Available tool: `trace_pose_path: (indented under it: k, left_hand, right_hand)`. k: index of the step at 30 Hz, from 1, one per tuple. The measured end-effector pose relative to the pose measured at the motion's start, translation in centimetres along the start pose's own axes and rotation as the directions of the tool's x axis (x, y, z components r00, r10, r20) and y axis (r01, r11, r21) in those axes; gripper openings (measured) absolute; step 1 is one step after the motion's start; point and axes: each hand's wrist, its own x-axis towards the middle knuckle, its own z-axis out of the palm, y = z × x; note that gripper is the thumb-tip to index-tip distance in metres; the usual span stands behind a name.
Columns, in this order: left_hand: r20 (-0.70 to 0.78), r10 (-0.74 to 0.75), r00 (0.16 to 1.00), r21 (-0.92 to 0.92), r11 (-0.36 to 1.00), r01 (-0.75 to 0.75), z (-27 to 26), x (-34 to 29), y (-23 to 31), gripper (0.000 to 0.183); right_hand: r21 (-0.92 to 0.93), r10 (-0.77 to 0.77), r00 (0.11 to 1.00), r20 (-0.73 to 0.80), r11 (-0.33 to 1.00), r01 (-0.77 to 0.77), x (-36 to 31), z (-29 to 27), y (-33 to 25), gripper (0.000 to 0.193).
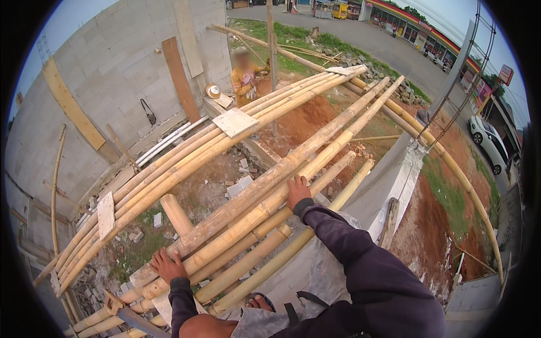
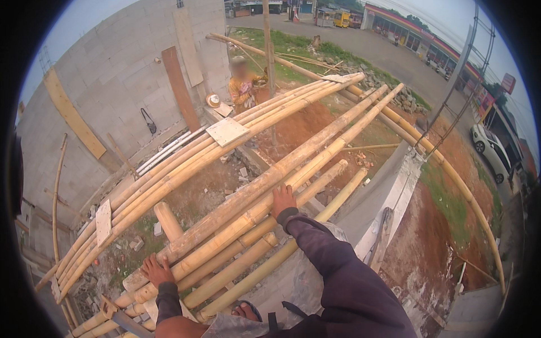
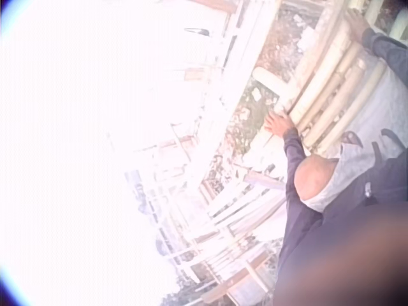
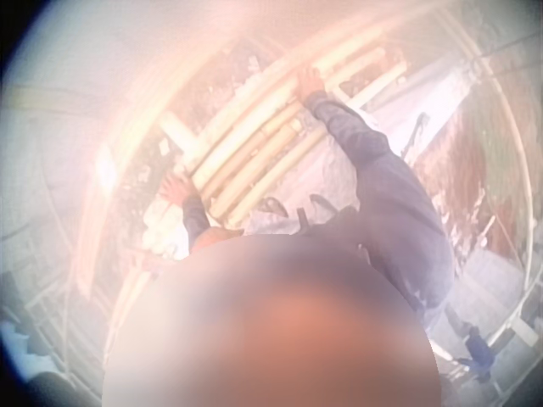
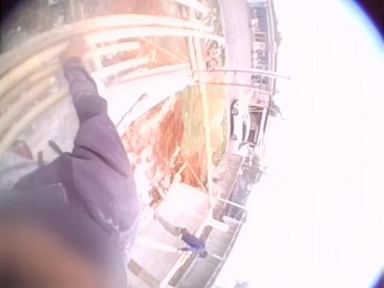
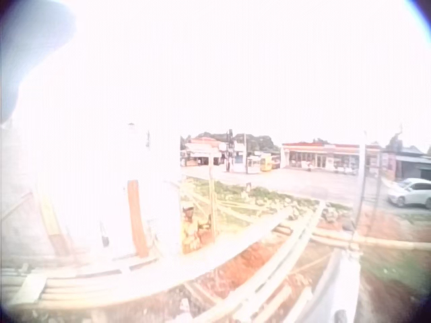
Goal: The person assembles a bamboo scaffolding structure on a construction site. They lift and position bamboo poles onto a frame, secure them with a hammer, and adjust the alignment while other workers are visible nearby.
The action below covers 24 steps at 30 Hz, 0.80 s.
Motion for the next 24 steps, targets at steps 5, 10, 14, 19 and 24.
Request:
trace_pose_path:
  k: [5, 10, 14, 19, 24]
  left_hand:
    - [0.011, -0.016, 1.000, 0.010, 1.000, 0.016, -0.1, 0.1, 0.1, 0.048]
    - [0.058, -0.017, 0.998, 0.078, 0.997, 0.012, 0.3, 0.2, -0.1, 0.050]
    - [0.051, -0.022, 0.998, 0.102, 0.995, 0.017, 0.5, 0.3, -0.2, 0.052]
    - [0.057, -0.036, 0.998, 0.115, 0.993, 0.030, 0.8, 0.5, -0.1, 0.052]
    - [0.040, -0.026, 0.999, 0.115, 0.993, 0.021, 1.0, 0.4, -0.4, 0.051]
  right_hand:
    - [-0.010, -0.016, 0.999, -0.038, 1.000, 0.016, 0.1, -0.1, -0.3, 0.057]
    - [-0.027, 0.012, 0.999, 0.047, 1.000, -0.010, 0.0, -0.5, 0.0, 0.053]
    - [-0.014, 0.008, 1.000, 0.005, 1.000, -0.008, -0.3, -0.7, -0.2, 0.052]
    - [0.018, 0.034, 0.997, 0.068, 0.999, -0.036, 0.1, -0.7, -0.2, 0.057]
    - [0.053, 0.038, 0.998, 0.046, 0.998, -0.040, 0.1, -0.6, -0.2, 0.063]
